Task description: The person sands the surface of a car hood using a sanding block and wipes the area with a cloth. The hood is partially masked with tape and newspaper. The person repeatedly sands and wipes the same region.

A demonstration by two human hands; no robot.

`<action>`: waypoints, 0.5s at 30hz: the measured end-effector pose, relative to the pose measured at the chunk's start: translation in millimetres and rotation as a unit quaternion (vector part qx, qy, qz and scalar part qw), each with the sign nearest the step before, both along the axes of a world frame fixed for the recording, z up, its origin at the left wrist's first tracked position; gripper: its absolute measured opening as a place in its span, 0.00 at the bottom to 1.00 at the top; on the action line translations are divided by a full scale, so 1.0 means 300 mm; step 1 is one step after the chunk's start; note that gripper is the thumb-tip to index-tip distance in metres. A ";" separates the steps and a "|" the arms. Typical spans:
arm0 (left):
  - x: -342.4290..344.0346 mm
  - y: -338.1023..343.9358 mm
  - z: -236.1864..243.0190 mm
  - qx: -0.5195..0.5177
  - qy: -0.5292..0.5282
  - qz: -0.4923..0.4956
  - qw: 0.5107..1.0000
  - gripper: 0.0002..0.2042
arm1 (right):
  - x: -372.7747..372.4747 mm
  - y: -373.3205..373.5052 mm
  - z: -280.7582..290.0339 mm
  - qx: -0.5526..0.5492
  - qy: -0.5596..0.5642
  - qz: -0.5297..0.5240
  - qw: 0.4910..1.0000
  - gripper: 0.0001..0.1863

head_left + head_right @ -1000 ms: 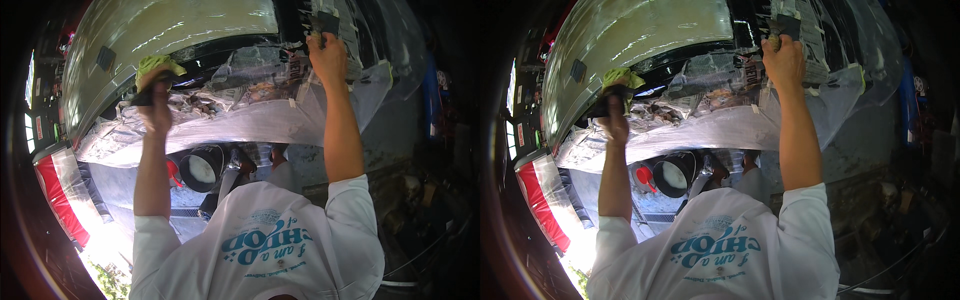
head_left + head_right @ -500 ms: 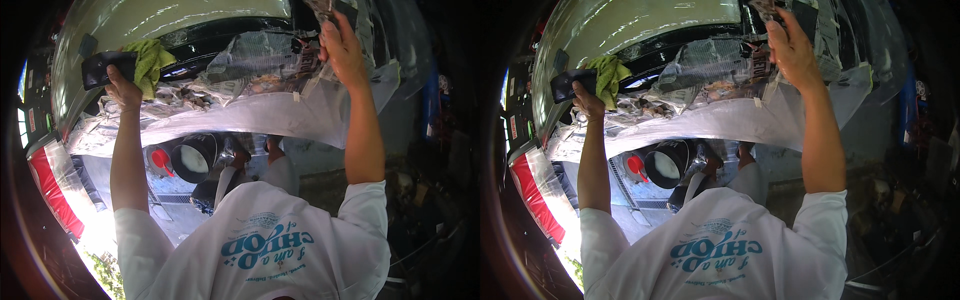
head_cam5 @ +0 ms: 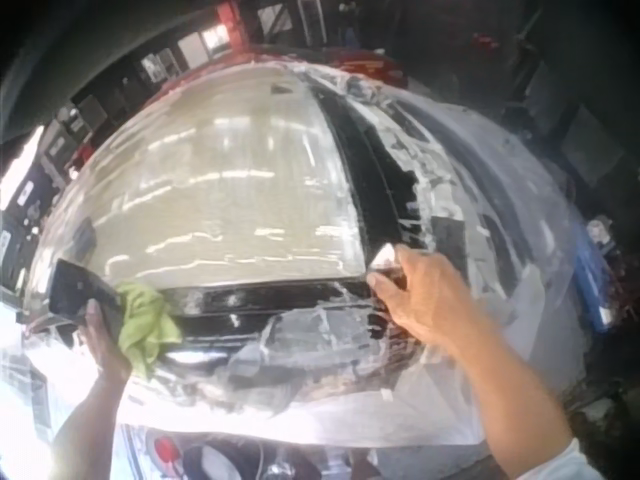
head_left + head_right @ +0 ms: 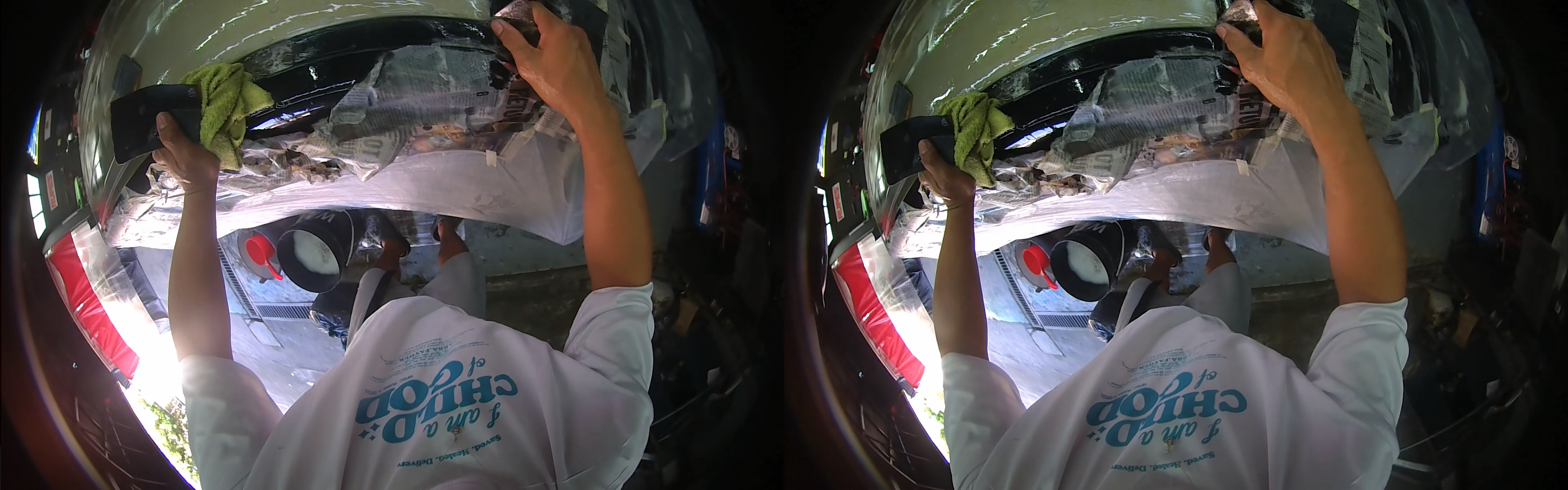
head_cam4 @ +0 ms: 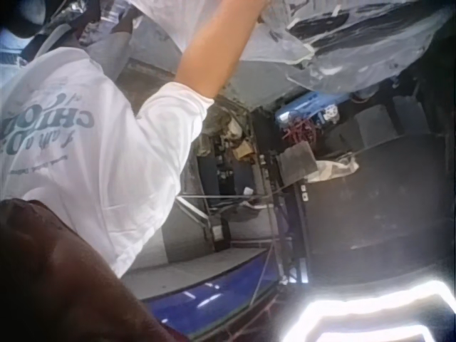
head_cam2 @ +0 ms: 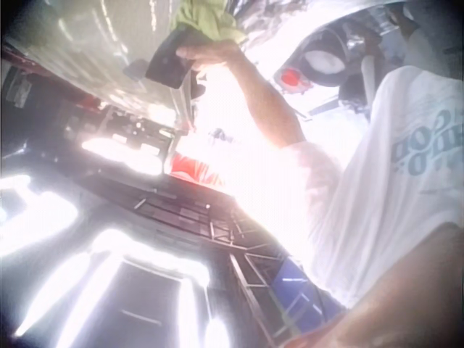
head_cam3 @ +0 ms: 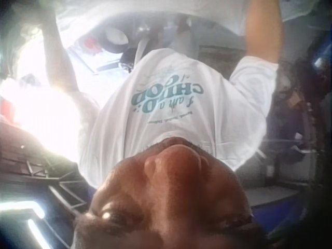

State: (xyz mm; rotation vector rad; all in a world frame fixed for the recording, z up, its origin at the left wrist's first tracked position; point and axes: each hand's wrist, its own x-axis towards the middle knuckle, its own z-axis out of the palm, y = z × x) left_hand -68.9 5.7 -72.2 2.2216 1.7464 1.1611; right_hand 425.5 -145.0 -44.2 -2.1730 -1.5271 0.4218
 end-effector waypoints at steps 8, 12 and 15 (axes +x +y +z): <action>-0.039 0.011 0.002 0.158 0.156 -0.038 0.974 0.27 | -0.025 0.015 0.025 -0.028 0.001 -0.022 0.999 0.25; 0.123 -0.055 0.051 -0.081 -0.229 0.037 0.969 0.31 | -0.022 0.045 0.025 -0.026 0.045 0.025 0.998 0.24; -0.156 0.022 0.002 0.280 0.361 -0.073 0.886 0.29 | -0.040 0.067 0.059 -0.058 0.056 0.027 0.996 0.20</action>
